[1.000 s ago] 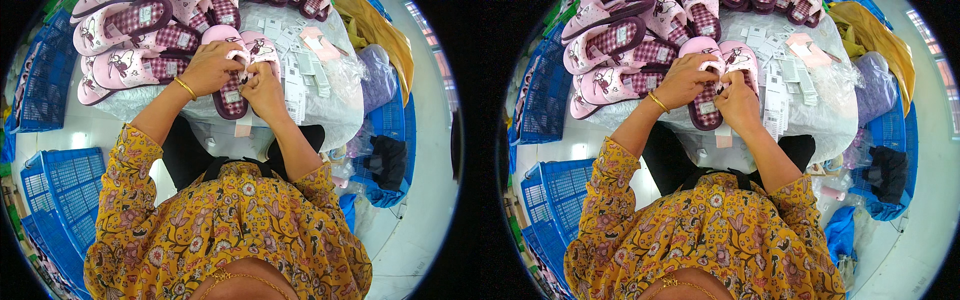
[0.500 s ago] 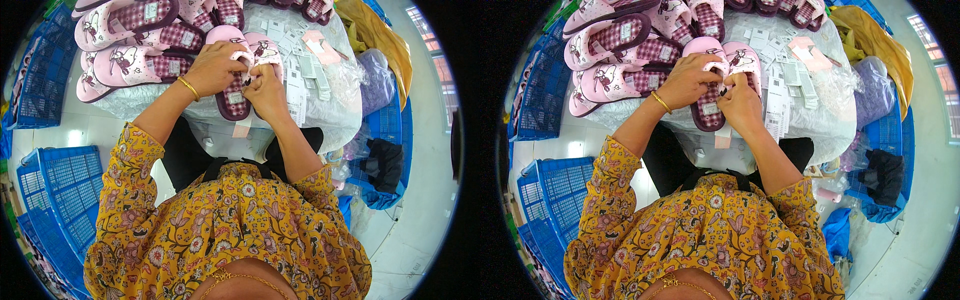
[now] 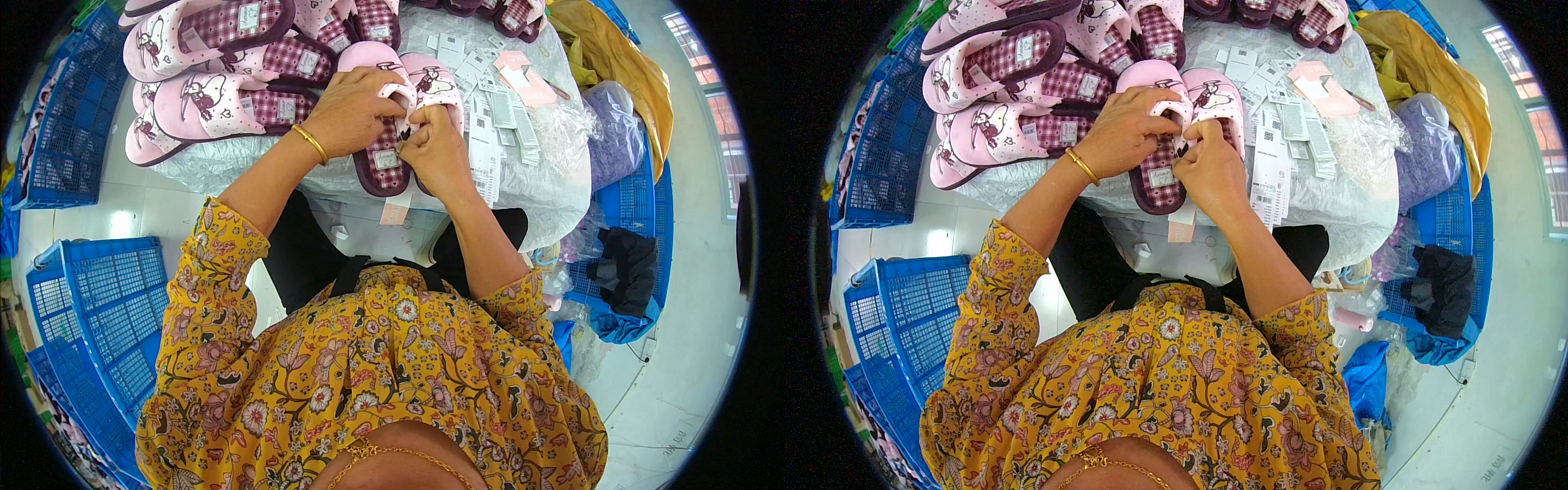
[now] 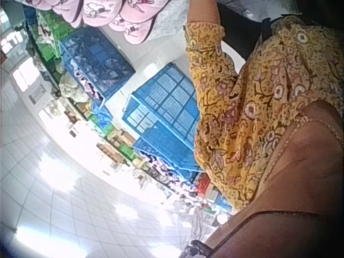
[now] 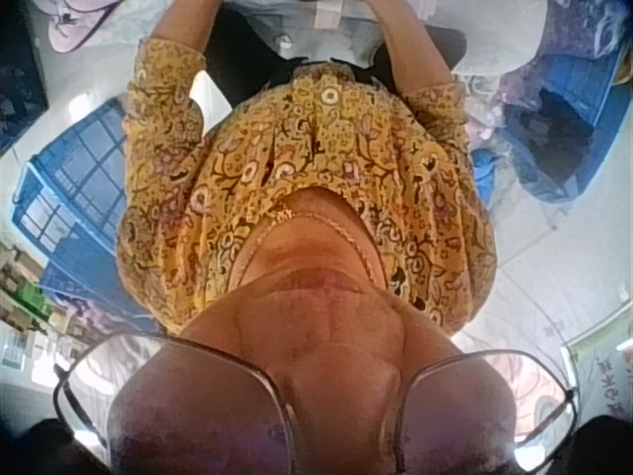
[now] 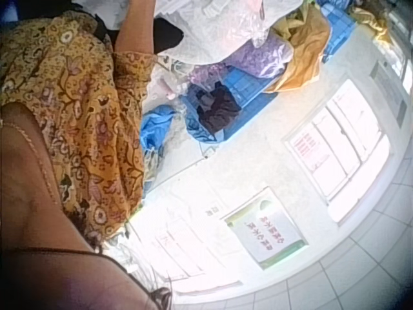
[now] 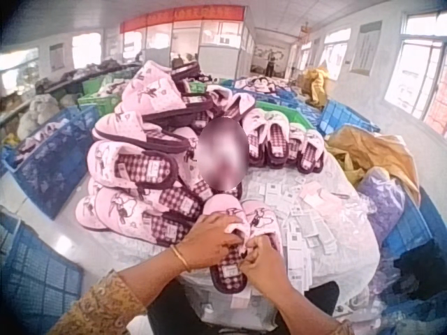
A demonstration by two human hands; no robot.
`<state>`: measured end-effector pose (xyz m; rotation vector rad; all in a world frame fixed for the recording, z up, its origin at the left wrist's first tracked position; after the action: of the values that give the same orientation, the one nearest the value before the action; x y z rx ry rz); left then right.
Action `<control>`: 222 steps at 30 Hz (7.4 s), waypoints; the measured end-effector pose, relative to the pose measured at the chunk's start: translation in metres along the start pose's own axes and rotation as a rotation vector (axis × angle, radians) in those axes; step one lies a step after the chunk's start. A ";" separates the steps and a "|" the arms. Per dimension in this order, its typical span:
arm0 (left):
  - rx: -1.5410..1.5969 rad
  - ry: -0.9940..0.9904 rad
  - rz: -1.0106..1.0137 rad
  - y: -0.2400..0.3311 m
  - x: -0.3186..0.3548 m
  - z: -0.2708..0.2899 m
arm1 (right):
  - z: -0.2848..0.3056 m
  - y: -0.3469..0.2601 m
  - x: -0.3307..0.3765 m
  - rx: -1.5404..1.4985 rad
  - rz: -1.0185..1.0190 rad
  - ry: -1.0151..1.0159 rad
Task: The person attaches paper tags to pairs of pink and purple slippers. They pick up each pair, thread a tag through the strap, and place the tagged pair into a green basket. The process repeats for multiple pairs.
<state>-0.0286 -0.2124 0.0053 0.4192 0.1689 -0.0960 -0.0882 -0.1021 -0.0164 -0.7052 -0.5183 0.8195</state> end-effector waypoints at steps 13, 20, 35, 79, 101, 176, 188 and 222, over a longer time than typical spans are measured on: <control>-0.099 0.025 -0.016 0.004 -0.007 0.001 | 0.001 -0.009 0.000 0.126 -0.001 0.181; -0.286 -0.039 -0.024 0.005 -0.020 -0.003 | 0.002 -0.009 0.000 0.122 0.043 0.199; -0.554 -0.059 -0.206 0.025 -0.031 -0.009 | -0.004 0.018 0.087 -0.130 0.009 -0.155; 0.118 0.222 -0.039 0.049 0.014 0.028 | 0.039 0.018 0.044 -0.138 0.136 0.050; 0.972 0.032 0.231 0.020 0.001 -0.026 | 0.062 -0.041 0.055 0.524 0.560 0.319; 0.786 -0.097 0.195 0.030 0.006 -0.042 | 0.036 -0.006 0.058 0.075 0.373 0.140; 0.872 -0.090 0.052 0.029 -0.006 -0.041 | 0.036 0.004 0.048 0.008 0.359 0.098; 0.066 0.481 0.336 -0.002 0.047 0.028 | 0.065 -0.002 0.026 -0.102 0.276 0.144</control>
<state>0.0208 -0.2288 0.0209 0.5268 0.5661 0.3344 -0.1153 -0.0587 0.0317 -0.9369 -0.3379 0.9956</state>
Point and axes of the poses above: each hand's wrist, its own x-axis away from the middle knuckle, its own z-axis out of the back of the hand, y = z × x, the point moved 10 cm from there along -x, towards the middle knuckle, and after that the axes turned 14 degrees about -y, right-handed, at the moved point
